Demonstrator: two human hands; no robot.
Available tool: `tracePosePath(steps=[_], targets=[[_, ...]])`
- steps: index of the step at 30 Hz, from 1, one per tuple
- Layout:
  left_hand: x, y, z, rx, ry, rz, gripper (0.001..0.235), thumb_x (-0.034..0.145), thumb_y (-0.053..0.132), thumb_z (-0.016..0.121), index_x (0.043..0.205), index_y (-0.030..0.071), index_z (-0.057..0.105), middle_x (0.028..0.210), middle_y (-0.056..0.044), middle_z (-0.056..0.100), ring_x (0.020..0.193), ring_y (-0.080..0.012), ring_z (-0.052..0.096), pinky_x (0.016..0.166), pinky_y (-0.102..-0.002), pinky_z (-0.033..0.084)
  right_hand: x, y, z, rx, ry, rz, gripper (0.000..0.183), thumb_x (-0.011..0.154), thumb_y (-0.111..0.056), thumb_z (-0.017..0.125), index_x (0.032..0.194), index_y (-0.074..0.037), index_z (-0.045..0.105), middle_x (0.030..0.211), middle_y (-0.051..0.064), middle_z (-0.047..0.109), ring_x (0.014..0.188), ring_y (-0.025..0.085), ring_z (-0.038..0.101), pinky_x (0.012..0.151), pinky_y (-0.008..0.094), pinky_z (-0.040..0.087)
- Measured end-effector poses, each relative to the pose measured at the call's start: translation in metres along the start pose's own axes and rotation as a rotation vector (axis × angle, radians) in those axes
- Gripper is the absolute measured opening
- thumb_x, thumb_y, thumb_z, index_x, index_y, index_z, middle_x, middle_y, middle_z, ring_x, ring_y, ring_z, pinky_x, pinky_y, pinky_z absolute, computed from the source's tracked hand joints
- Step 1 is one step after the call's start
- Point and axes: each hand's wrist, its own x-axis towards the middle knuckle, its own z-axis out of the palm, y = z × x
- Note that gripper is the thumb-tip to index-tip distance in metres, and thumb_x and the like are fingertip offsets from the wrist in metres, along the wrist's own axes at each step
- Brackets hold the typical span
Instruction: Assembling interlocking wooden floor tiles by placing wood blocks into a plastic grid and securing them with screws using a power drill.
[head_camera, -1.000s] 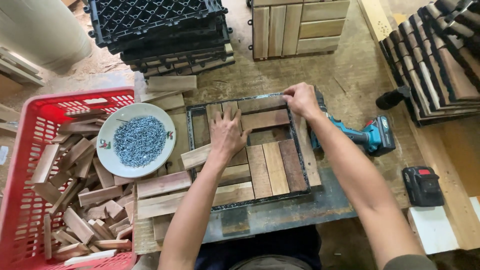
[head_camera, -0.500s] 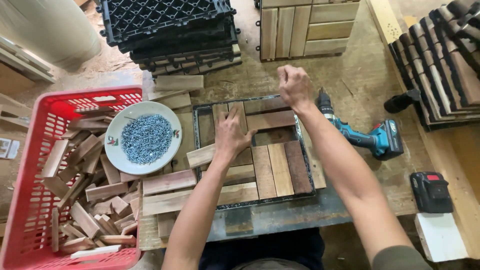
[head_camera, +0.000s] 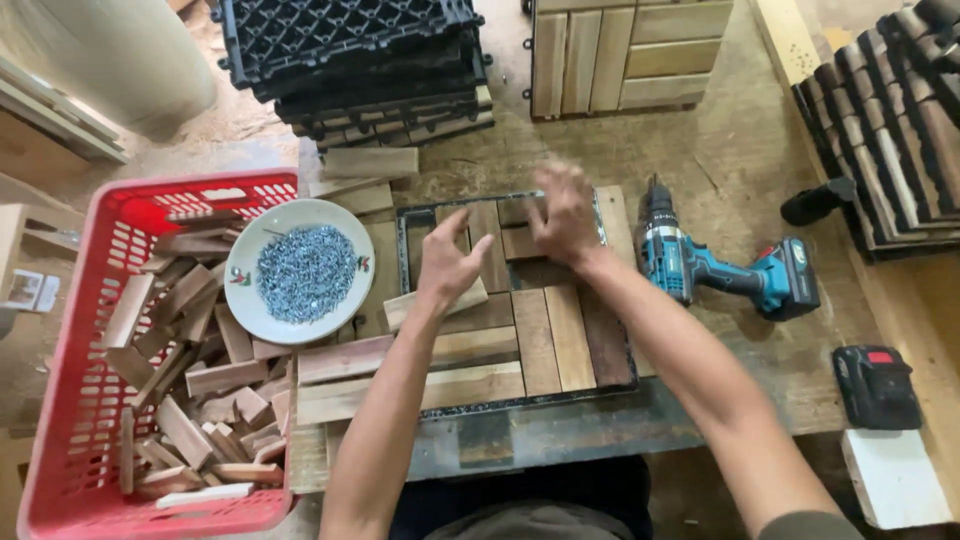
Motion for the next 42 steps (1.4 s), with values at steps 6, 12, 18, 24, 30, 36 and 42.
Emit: tracePosePath(steps=[6,12,18,24,30,36,42], targets=[[-0.063,-0.018,-0.081,0.956,-0.368,0.088,0.083,0.057,0.064,0.09,0.116,0.011,0.066,0.123,-0.013,0.064,0.122,-0.037,0.06,0.106,-0.049,0.048,-0.06,-0.043,0.004,0.315,-0.415,-0.184,0.047,0.09,-0.052,0.071,0.126,-0.022,0.069,0.114,0.003,0.071,0.11,0.024,0.068,0.09,0.04,0.053],[-0.069,-0.059,-0.078,0.764,-0.303,0.206,0.056,0.072,0.018,0.088,0.117,0.015,0.055,0.104,-0.007,0.066,0.102,-0.0316,0.07,0.096,-0.044,0.053,-0.058,-0.074,0.004,0.268,-0.448,-0.293,0.073,0.075,-0.045,0.086,0.137,-0.016,0.06,0.114,0.005,0.07,0.111,0.027,0.064,0.096,0.044,0.052],[-0.068,0.018,-0.079,0.114,-0.098,0.136,0.024,0.078,0.007,0.087,0.096,0.02,0.076,0.09,0.0,0.077,0.09,-0.0205,0.076,0.079,-0.03,0.06,-0.048,-0.055,-0.071,0.59,-0.5,0.106,0.025,0.091,-0.023,0.076,0.115,-0.028,0.076,0.095,-0.003,0.076,0.093,0.021,0.075,0.084,0.034,0.058],[-0.068,0.017,-0.02,0.003,-0.111,0.184,0.024,0.081,0.002,0.082,0.101,0.014,0.078,0.097,-0.006,0.079,0.093,-0.0257,0.076,0.073,-0.034,0.065,-0.078,-0.007,-0.111,0.775,-0.617,0.35,0.026,0.1,-0.025,0.065,0.122,-0.024,0.077,0.101,0.006,0.079,0.096,0.02,0.071,0.091,0.04,0.056],[-0.05,0.022,0.01,-0.02,-0.182,0.105,0.06,0.076,-0.012,0.076,0.133,0.0,0.064,0.111,-0.026,0.074,0.106,-0.0424,0.071,0.089,-0.051,0.062,-0.077,0.014,-0.115,0.542,-0.389,0.141,0.044,0.084,-0.012,0.082,0.126,-0.02,0.075,0.13,0.004,0.072,0.124,0.03,0.064,0.105,0.043,0.05],[-0.048,0.038,0.003,0.116,-0.269,0.087,0.064,0.079,0.012,0.086,0.138,0.004,0.063,0.134,-0.023,0.065,0.131,-0.0429,0.057,0.108,-0.049,0.051,-0.09,0.022,-0.094,0.407,-0.426,0.21,0.045,0.081,-0.01,0.083,0.124,-0.016,0.075,0.133,0.007,0.07,0.13,0.033,0.06,0.109,0.045,0.049],[-0.055,0.045,-0.009,0.146,-0.272,0.131,0.061,0.085,0.015,0.083,0.137,-0.008,0.059,0.147,-0.03,0.054,0.141,-0.0474,0.045,0.117,-0.056,0.039,-0.085,0.015,-0.098,0.354,-0.443,0.328,0.054,0.075,-0.016,0.089,0.126,-0.011,0.073,0.135,0.011,0.069,0.132,0.034,0.059,0.111,0.044,0.048]])
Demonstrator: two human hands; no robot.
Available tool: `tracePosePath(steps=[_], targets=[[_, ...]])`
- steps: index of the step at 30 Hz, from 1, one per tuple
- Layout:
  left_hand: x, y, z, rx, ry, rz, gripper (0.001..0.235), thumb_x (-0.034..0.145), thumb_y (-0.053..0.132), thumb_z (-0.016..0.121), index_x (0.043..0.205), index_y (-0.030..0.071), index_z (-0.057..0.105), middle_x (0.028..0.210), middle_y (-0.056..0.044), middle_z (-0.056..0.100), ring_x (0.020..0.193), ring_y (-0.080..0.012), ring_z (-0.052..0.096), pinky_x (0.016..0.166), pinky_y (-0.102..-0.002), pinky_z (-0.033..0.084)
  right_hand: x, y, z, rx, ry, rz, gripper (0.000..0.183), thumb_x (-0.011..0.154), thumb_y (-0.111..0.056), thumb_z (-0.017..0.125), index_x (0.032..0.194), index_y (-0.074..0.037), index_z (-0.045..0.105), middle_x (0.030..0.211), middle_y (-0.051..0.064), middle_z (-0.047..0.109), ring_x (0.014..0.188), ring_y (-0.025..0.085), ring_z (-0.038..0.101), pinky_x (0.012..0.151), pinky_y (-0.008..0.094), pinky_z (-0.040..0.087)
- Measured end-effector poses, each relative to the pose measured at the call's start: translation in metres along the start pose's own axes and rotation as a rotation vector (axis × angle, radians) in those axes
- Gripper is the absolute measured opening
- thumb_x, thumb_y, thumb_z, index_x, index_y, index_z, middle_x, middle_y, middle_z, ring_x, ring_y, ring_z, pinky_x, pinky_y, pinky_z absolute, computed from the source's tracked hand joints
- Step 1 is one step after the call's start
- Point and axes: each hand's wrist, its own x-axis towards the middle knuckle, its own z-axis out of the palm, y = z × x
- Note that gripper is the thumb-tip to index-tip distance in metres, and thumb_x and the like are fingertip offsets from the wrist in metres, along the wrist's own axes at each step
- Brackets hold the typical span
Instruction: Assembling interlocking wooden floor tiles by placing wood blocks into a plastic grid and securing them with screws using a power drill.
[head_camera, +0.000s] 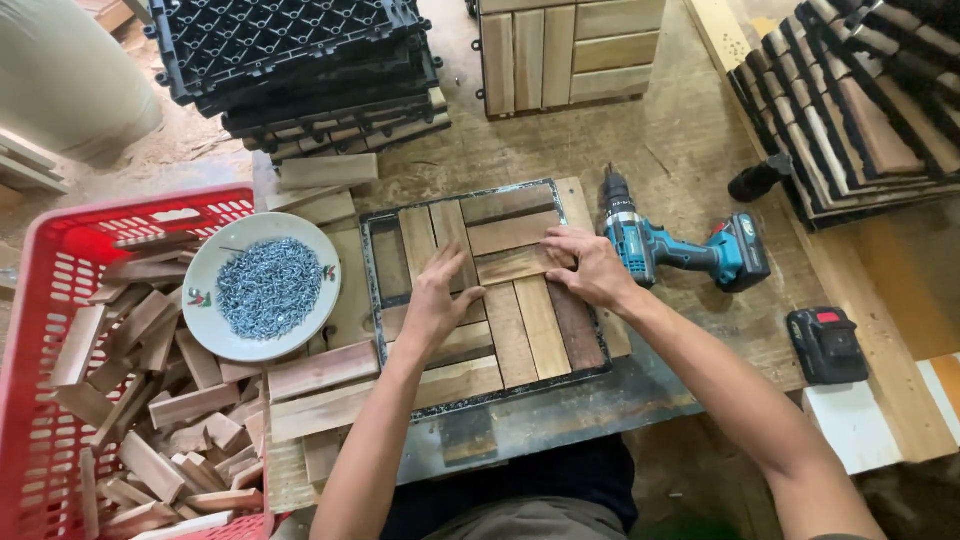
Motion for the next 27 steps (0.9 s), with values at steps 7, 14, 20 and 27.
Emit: tracePosePath(steps=[7,14,20,27], targets=[[-0.001,-0.024,0.021,0.118,-0.009,0.031,0.067,0.087,0.027,0.081,0.142,-0.003,0.056,0.156,-0.023,0.047,0.147,-0.0388,0.039,0.122,-0.049,0.036,-0.034,-0.013,0.027,-0.386,0.028,0.108,0.063,0.094,-0.05,0.066,0.14,-0.007,0.061,0.14,0.019,0.062,0.123,0.037,0.064,0.107,0.047,0.05],[-0.017,-0.007,0.023,0.29,-0.093,0.103,0.072,0.093,0.029,0.072,0.15,-0.006,0.045,0.156,-0.029,0.042,0.148,-0.0413,0.036,0.123,-0.047,0.034,-0.048,-0.064,0.029,-0.47,-0.018,0.08,0.07,0.104,-0.043,0.048,0.15,0.01,0.04,0.155,0.041,0.031,0.139,0.055,0.039,0.118,0.057,0.033],[0.004,-0.056,0.05,0.368,0.125,0.034,0.05,0.087,0.031,0.079,0.127,0.005,0.068,0.149,-0.019,0.048,0.136,-0.0388,0.045,0.114,-0.045,0.043,-0.012,-0.007,0.029,-0.088,0.264,0.477,0.044,0.08,-0.038,0.085,0.118,-0.021,0.071,0.1,0.004,0.071,0.092,0.024,0.074,0.077,0.034,0.061],[0.004,-0.022,0.029,0.275,-0.018,-0.08,0.057,0.091,0.027,0.073,0.142,0.006,0.059,0.163,-0.022,0.026,0.14,-0.0456,0.034,0.113,-0.052,0.046,-0.01,0.008,0.032,0.055,0.295,0.554,0.063,0.065,-0.028,0.097,0.123,-0.025,0.072,0.101,0.0,0.068,0.087,0.015,0.072,0.075,0.027,0.061]])
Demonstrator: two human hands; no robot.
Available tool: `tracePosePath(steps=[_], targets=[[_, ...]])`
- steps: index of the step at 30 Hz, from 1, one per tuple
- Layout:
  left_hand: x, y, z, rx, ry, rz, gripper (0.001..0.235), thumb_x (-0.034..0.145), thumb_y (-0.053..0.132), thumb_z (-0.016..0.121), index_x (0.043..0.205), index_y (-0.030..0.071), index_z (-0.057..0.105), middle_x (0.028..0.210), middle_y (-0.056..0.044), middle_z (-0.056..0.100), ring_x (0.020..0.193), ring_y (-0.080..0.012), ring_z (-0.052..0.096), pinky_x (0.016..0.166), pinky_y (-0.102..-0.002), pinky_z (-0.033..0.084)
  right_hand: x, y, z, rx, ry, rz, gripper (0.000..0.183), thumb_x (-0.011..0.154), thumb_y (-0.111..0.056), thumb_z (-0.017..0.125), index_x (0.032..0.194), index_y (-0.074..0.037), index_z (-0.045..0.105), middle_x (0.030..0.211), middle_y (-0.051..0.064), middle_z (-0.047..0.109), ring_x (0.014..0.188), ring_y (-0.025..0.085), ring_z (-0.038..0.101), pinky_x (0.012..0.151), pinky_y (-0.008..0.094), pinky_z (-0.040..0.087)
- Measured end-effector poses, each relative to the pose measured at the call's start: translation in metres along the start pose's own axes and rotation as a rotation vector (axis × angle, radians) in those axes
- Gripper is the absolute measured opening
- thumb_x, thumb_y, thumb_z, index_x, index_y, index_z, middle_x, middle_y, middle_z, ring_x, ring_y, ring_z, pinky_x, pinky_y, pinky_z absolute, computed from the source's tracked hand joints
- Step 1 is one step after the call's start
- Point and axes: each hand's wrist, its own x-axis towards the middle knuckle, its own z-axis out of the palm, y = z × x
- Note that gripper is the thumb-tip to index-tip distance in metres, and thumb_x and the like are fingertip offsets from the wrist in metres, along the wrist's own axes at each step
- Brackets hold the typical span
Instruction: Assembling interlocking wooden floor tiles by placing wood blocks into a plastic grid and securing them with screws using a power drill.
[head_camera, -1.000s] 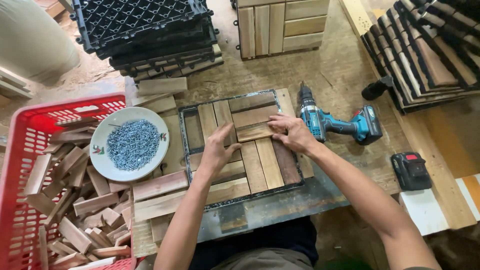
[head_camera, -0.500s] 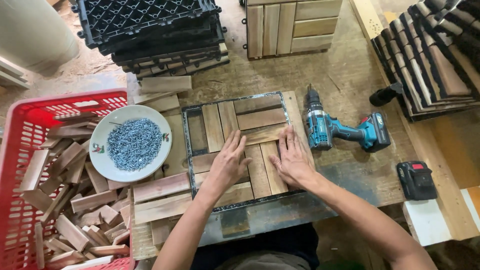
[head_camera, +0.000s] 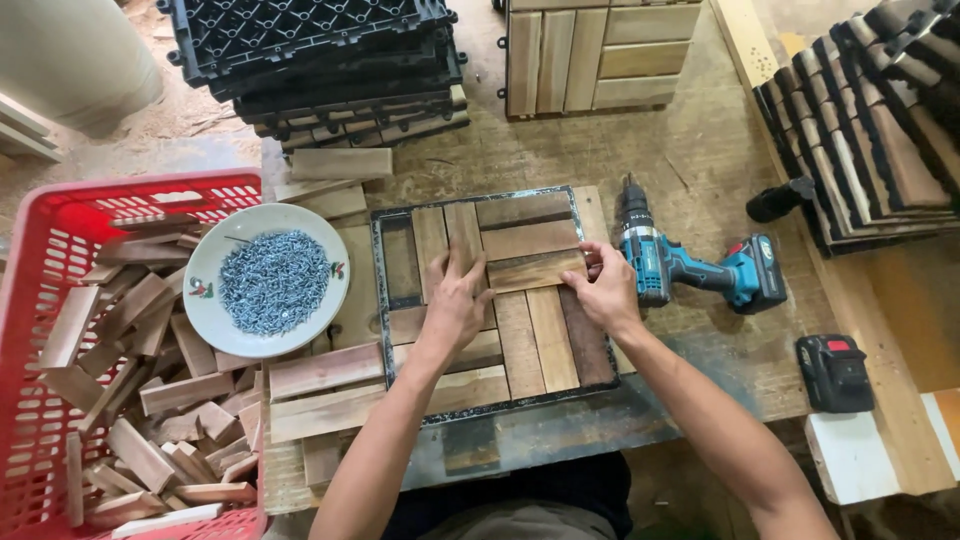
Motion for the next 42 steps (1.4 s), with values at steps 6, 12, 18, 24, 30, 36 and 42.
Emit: tracePosePath(steps=[6,12,18,24,30,36,42], targets=[[0.001,-0.018,0.023,0.062,0.066,0.033,0.05,0.092,0.031,0.07,0.139,0.015,0.064,0.162,-0.018,0.03,0.134,-0.0429,0.039,0.115,-0.052,0.037,-0.017,-0.022,0.001,0.019,0.062,-0.089,0.054,0.074,-0.016,0.09,0.125,-0.011,0.07,0.103,0.015,0.067,0.091,0.029,0.073,0.078,0.039,0.061],[0.013,0.003,0.015,0.246,-0.099,-0.088,0.062,0.091,0.03,0.069,0.149,0.014,0.054,0.162,-0.022,0.028,0.137,-0.0434,0.038,0.112,-0.058,0.036,-0.016,-0.034,-0.007,-0.072,0.026,-0.11,0.051,0.077,-0.022,0.089,0.123,-0.01,0.071,0.103,0.014,0.066,0.092,0.031,0.073,0.08,0.041,0.061],[-0.004,-0.005,0.003,0.356,-0.092,0.158,0.061,0.096,0.035,0.061,0.153,0.014,0.048,0.164,-0.015,0.035,0.142,-0.0438,0.034,0.107,-0.054,0.039,-0.027,-0.04,-0.003,-0.274,0.066,-0.297,0.06,0.08,-0.033,0.085,0.132,-0.01,0.065,0.12,0.014,0.057,0.116,0.039,0.062,0.095,0.05,0.055],[-0.014,0.008,-0.011,0.324,-0.218,0.152,0.08,0.097,0.056,0.055,0.161,0.014,0.033,0.17,-0.023,0.017,0.152,-0.0515,0.015,0.121,-0.06,0.018,-0.056,-0.054,0.026,-0.462,-0.21,-0.834,0.068,0.105,-0.06,0.039,0.149,-0.011,0.054,0.163,0.022,0.035,0.151,0.043,0.029,0.117,0.056,0.033],[-0.02,0.004,-0.02,0.348,-0.197,0.209,0.075,0.096,0.059,0.053,0.156,0.015,0.045,0.167,-0.021,0.026,0.152,-0.0503,0.02,0.12,-0.058,0.026,-0.053,-0.023,0.043,-0.624,-0.121,-1.011,0.078,0.102,-0.066,0.034,0.159,-0.012,0.039,0.167,0.012,0.033,0.154,0.03,0.03,0.123,0.045,0.022],[-0.019,0.007,-0.011,0.462,-0.173,0.243,0.074,0.095,0.057,0.057,0.153,0.012,0.048,0.164,-0.022,0.03,0.149,-0.0525,0.025,0.118,-0.061,0.026,-0.048,-0.042,0.016,-0.53,-0.354,-0.941,0.075,0.099,-0.059,0.045,0.158,-0.012,0.039,0.166,0.012,0.034,0.153,0.03,0.031,0.122,0.045,0.027],[-0.017,0.011,-0.017,0.436,-0.297,0.285,0.072,0.102,0.047,0.048,0.158,0.002,0.035,0.169,-0.016,0.023,0.155,-0.0407,0.017,0.114,-0.073,0.021,-0.039,-0.048,0.0,-0.548,-0.502,-0.958,0.072,0.099,-0.044,0.046,0.163,-0.015,0.029,0.17,0.008,0.027,0.154,0.029,0.027,0.123,0.045,0.025]])
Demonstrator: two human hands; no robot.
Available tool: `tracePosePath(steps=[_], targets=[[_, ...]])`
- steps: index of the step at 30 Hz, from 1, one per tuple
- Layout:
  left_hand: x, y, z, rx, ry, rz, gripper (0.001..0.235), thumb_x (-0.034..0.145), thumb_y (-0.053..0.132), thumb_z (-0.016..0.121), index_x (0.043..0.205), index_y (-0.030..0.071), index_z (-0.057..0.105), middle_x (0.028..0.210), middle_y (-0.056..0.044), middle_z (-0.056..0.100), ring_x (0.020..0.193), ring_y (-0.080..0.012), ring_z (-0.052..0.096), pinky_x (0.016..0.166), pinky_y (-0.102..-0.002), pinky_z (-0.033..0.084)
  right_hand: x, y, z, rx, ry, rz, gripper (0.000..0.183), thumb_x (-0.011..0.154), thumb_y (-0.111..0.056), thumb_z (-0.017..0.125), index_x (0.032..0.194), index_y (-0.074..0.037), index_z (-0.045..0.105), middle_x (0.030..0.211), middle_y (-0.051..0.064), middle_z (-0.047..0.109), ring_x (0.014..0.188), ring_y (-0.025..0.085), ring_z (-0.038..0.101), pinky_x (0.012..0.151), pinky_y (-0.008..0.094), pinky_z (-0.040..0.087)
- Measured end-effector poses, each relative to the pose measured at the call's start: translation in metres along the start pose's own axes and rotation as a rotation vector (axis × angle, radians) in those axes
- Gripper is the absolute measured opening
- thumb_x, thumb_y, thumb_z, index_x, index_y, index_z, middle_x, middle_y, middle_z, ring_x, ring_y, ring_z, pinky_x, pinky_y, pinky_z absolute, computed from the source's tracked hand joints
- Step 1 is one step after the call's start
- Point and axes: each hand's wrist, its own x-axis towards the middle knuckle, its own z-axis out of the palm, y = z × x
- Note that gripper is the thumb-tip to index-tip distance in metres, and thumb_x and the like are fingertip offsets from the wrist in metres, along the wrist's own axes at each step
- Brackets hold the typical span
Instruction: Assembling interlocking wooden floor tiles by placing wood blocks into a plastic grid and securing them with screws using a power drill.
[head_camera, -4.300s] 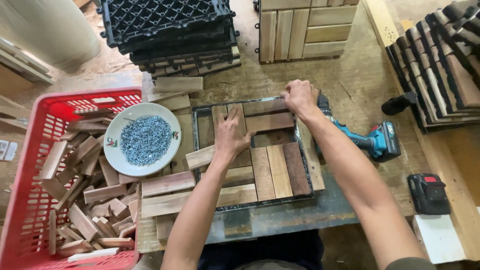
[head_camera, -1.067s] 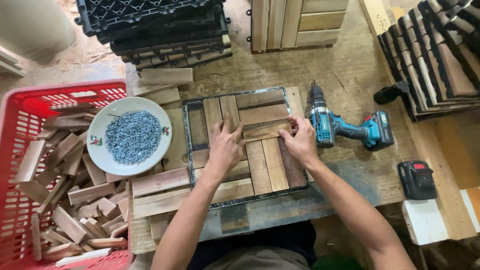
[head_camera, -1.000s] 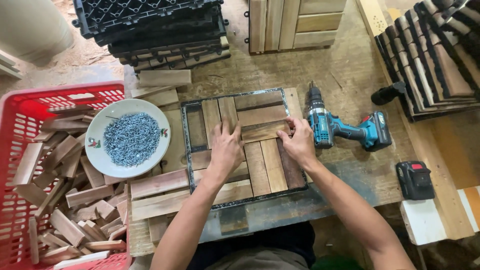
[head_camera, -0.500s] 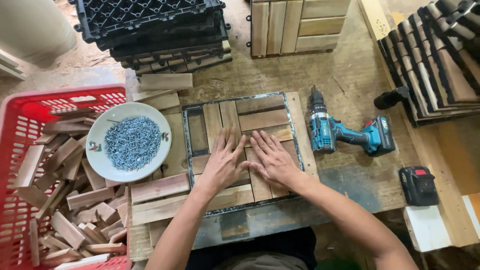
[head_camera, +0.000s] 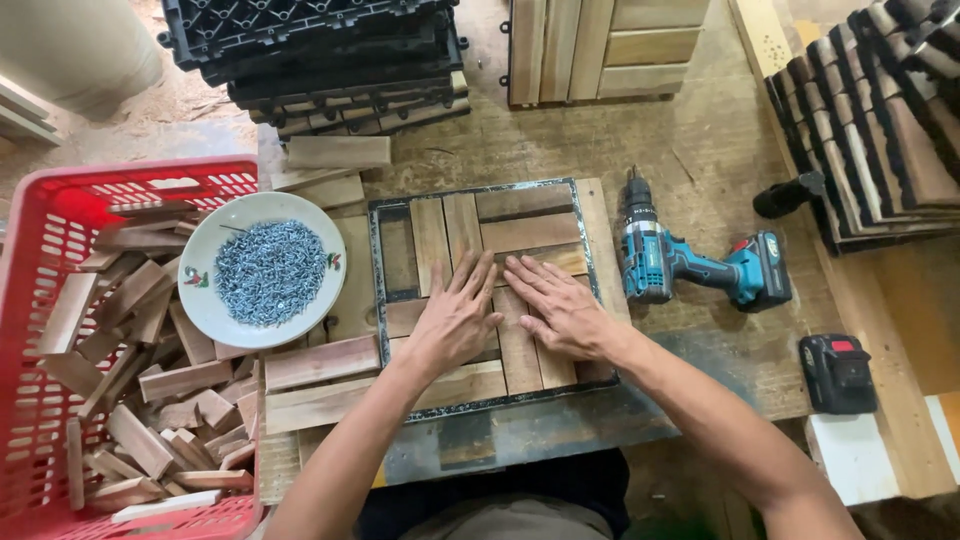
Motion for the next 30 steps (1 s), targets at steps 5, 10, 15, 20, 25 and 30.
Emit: tracePosePath(steps=[5,10,15,20,25,30], targets=[[-0.006,0.003,-0.008,-0.036,0.012,0.005,0.067,0.105,0.046,0.042,0.161,0.012,0.031,0.169,-0.014,0.022,0.156,-0.0373,0.017,0.115,-0.074,0.017,0.013,0.015,-0.032,0.353,-0.116,0.106,0.065,0.105,-0.034,0.037,0.166,-0.018,0.02,0.168,0.013,0.026,0.153,0.035,0.025,0.123,0.051,0.022],[-0.003,0.008,-0.009,-0.074,-0.022,0.0,0.067,0.104,0.049,0.041,0.163,0.018,0.029,0.17,-0.014,0.019,0.155,-0.039,0.017,0.114,-0.077,0.016,0.056,0.057,-0.043,0.353,0.377,0.333,0.057,0.109,-0.034,0.036,0.161,-0.011,0.032,0.164,0.021,0.03,0.151,0.043,0.028,0.124,0.055,0.025],[-0.001,0.007,-0.012,-0.088,-0.022,-0.031,0.07,0.102,0.054,0.042,0.163,0.022,0.029,0.171,-0.013,0.017,0.156,-0.038,0.016,0.116,-0.075,0.015,0.111,0.082,0.017,0.108,0.501,0.385,0.077,0.108,-0.06,0.02,0.167,-0.011,0.012,0.168,0.026,0.017,0.156,0.044,0.012,0.126,0.056,0.007],[-0.012,0.011,-0.003,-0.101,-0.011,-0.041,0.068,0.103,0.056,0.041,0.161,0.023,0.032,0.171,-0.012,0.019,0.156,-0.036,0.017,0.118,-0.072,0.014,0.102,0.093,0.023,0.082,0.573,0.269,0.069,0.105,-0.041,0.04,0.165,-0.012,0.019,0.16,0.021,0.034,0.15,0.04,0.03,0.126,0.051,0.019],[-0.013,0.009,-0.013,-0.099,0.013,-0.04,0.07,0.101,0.058,0.043,0.16,0.021,0.034,0.171,-0.013,0.02,0.156,-0.0358,0.018,0.119,-0.071,0.014,0.094,0.074,-0.002,0.029,0.759,0.289,0.066,0.102,-0.035,0.046,0.161,-0.009,0.033,0.152,0.016,0.044,0.143,0.038,0.039,0.122,0.048,0.023],[-0.008,0.011,-0.027,-0.127,-0.035,-0.068,0.086,0.096,0.062,0.052,0.161,0.011,0.029,0.17,-0.013,0.022,0.157,-0.0323,0.017,0.123,-0.064,0.013,0.1,0.082,0.016,0.004,0.52,0.334,0.094,0.082,-0.034,0.067,0.165,-0.014,0.027,0.161,0.018,0.037,0.148,0.043,0.033,0.12,0.056,0.025]])
